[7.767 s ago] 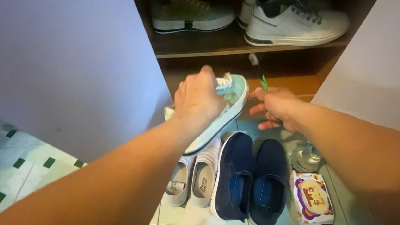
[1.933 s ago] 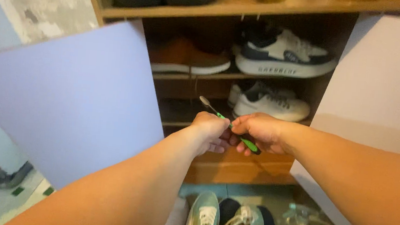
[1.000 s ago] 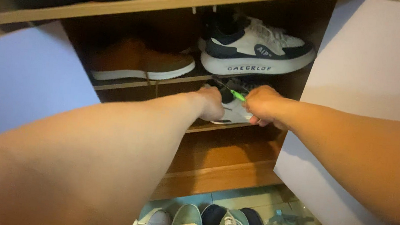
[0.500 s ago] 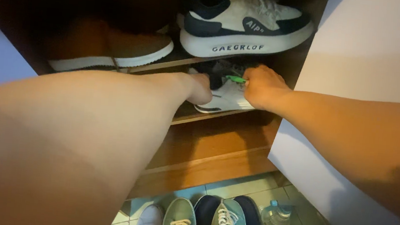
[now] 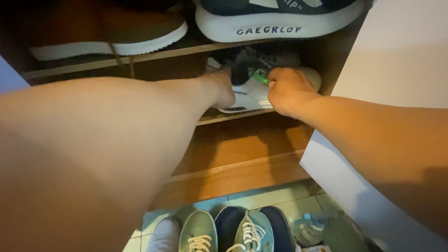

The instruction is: The person is cleaning multiple pairs of shoes from a cabinet using a toothbrush and wet wipes.

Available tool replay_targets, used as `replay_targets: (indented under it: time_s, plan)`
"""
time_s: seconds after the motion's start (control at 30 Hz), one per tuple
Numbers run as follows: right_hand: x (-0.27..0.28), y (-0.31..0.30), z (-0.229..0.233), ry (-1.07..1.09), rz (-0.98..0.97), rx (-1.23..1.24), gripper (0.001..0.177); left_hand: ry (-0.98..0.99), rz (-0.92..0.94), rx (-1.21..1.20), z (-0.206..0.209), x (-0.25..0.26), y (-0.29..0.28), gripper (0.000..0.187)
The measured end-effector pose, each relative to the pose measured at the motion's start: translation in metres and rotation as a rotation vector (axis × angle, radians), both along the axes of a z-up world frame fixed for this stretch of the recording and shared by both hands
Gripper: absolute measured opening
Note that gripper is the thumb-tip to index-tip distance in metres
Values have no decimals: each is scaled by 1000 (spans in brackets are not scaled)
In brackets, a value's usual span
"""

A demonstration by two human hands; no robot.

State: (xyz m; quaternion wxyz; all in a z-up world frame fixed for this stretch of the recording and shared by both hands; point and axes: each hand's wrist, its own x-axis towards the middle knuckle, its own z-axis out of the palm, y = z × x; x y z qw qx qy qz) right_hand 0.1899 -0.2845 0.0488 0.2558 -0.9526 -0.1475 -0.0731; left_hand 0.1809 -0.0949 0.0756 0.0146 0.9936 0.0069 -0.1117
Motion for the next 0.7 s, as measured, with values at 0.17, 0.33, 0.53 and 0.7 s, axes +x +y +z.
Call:
replay_targets:
  time_s: [0.17, 0.33, 0.53, 0.7]
  plan:
    - [-12, 0, 7, 47, -31, 11, 31, -37, 172, 14, 32, -59, -29, 50]
    - [-32, 1, 13, 90, -75, -13, 35, -218, 59, -69, 9, -90, -29, 50]
    - [-74, 9, 17, 158, -73, 28, 34, -470, -28, -197, 17, -148, -27, 42]
    - [-125, 18, 6, 186, -87, 254, 25, -622, -76, -250, 26, -215, -24, 32]
